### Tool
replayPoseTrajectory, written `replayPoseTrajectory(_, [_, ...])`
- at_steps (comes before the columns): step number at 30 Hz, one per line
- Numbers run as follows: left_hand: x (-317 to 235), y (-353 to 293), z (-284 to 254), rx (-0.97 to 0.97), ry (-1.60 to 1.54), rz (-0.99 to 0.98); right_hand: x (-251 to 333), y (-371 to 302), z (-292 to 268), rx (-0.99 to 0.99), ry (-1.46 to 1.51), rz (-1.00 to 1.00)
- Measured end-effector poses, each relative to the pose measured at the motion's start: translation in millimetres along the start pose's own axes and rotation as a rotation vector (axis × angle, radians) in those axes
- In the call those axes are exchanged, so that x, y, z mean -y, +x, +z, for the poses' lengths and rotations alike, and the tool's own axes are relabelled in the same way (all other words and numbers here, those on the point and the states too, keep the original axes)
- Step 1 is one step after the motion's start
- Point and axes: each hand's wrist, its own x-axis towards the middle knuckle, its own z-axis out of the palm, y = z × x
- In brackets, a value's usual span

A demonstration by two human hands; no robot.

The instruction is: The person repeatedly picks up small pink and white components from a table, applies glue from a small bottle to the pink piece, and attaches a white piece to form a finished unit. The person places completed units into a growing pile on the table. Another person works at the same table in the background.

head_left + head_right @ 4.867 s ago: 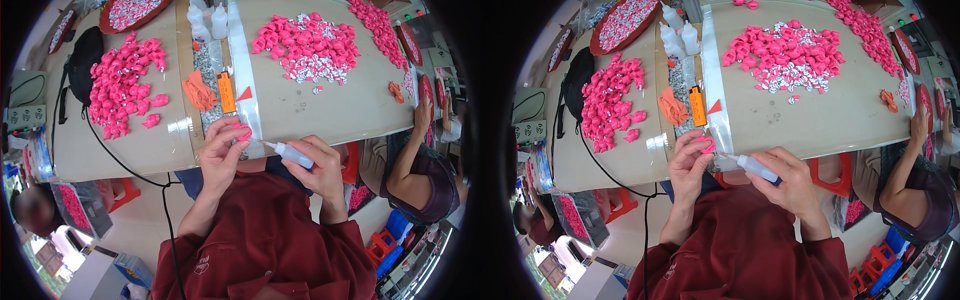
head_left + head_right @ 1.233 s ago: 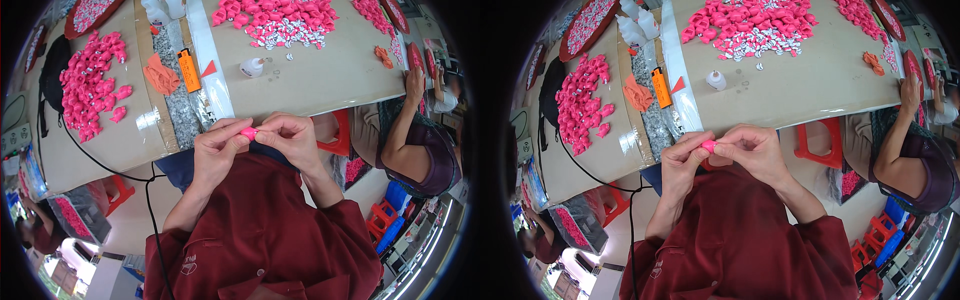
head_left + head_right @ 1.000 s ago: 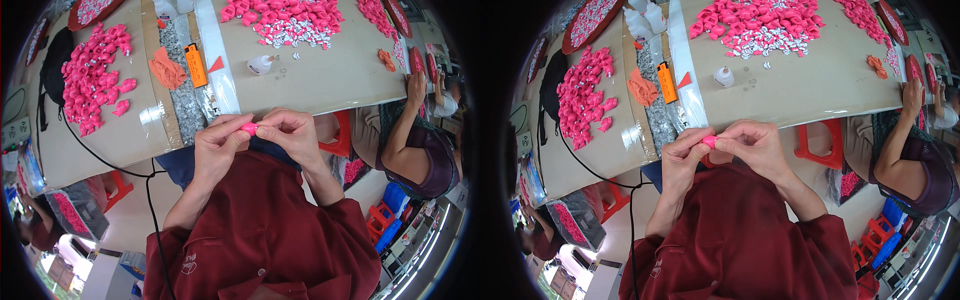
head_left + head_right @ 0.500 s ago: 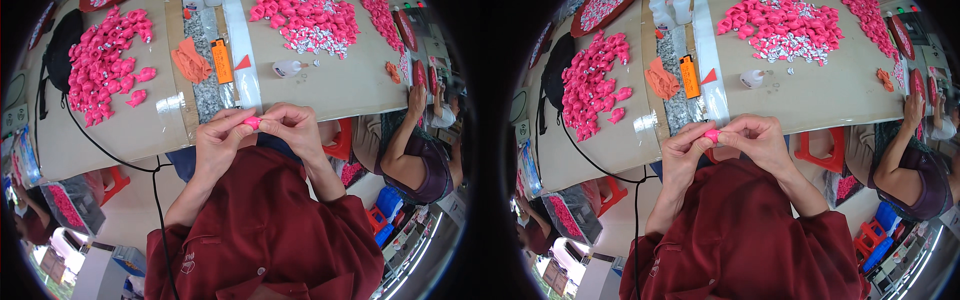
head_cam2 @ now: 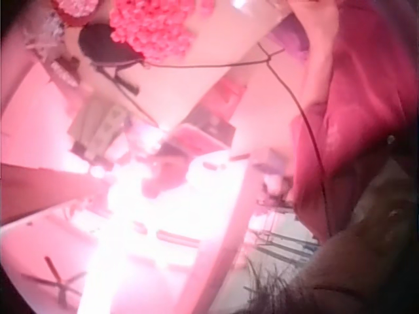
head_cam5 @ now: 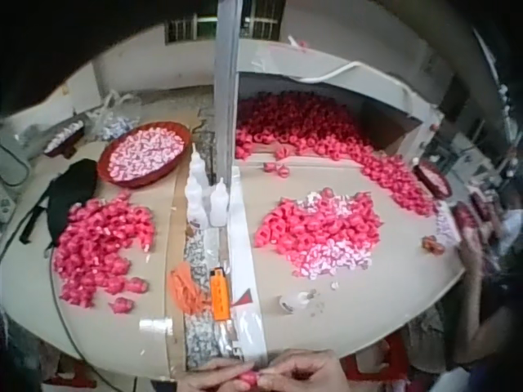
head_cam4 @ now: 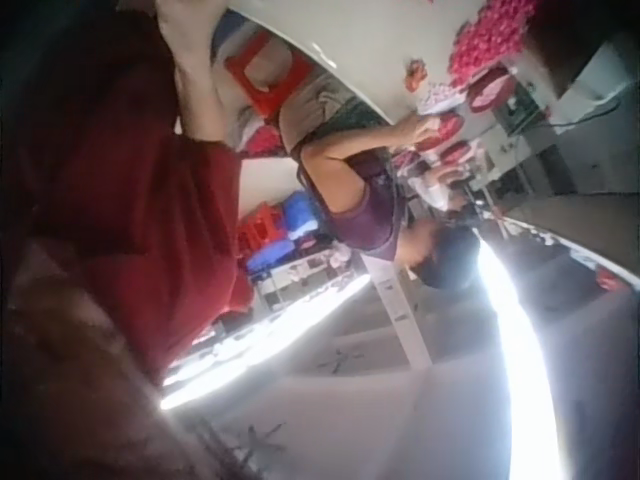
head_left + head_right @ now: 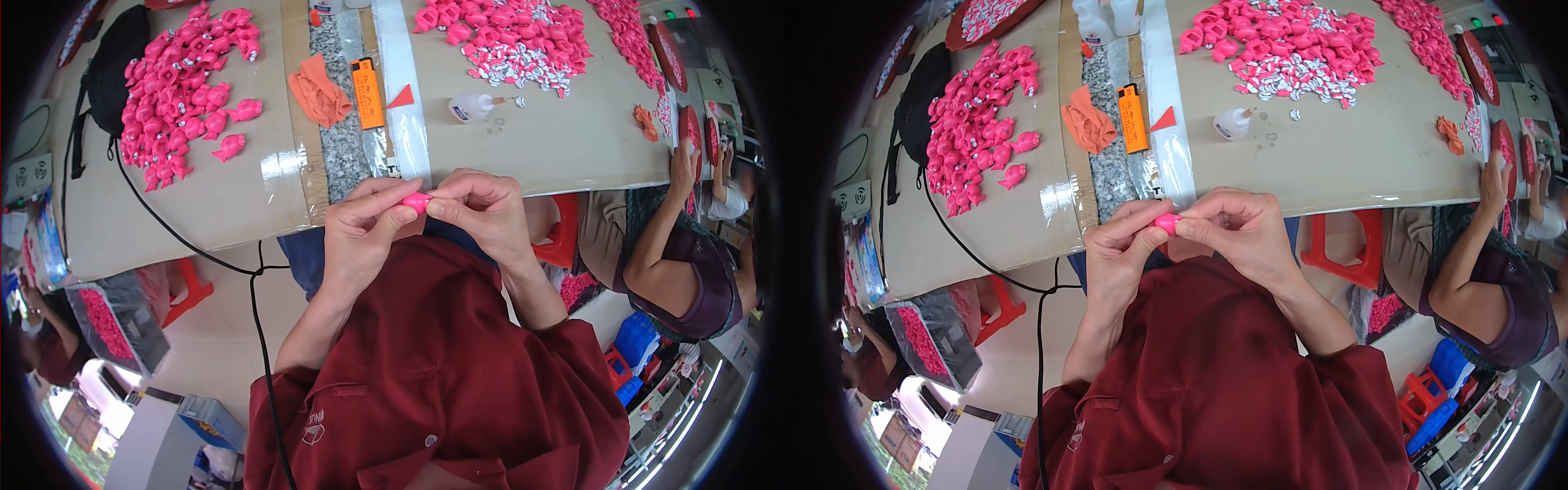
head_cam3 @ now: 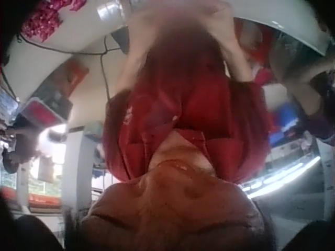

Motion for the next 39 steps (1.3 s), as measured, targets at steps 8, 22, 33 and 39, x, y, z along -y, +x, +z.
replayPoseTrajectory(8, [2,4,13,0.059,0.016,-0.024,-4,-11,-14,-0.052,-0.014,-0.041])
replayPoseTrajectory(22, [-5,8,14,0.128,-0.242,-0.18,-1,2,-24,0.086,0.327,0.114])
replayPoseTrajectory(33, [-4,9,15,0.122,-0.16,-0.103,1,-1,-21,0.079,0.279,0.093])
replayPoseTrajectory(39, [-4,9,15,0.115,-0.116,-0.084,4,-2,-19,0.066,0.22,0.074])
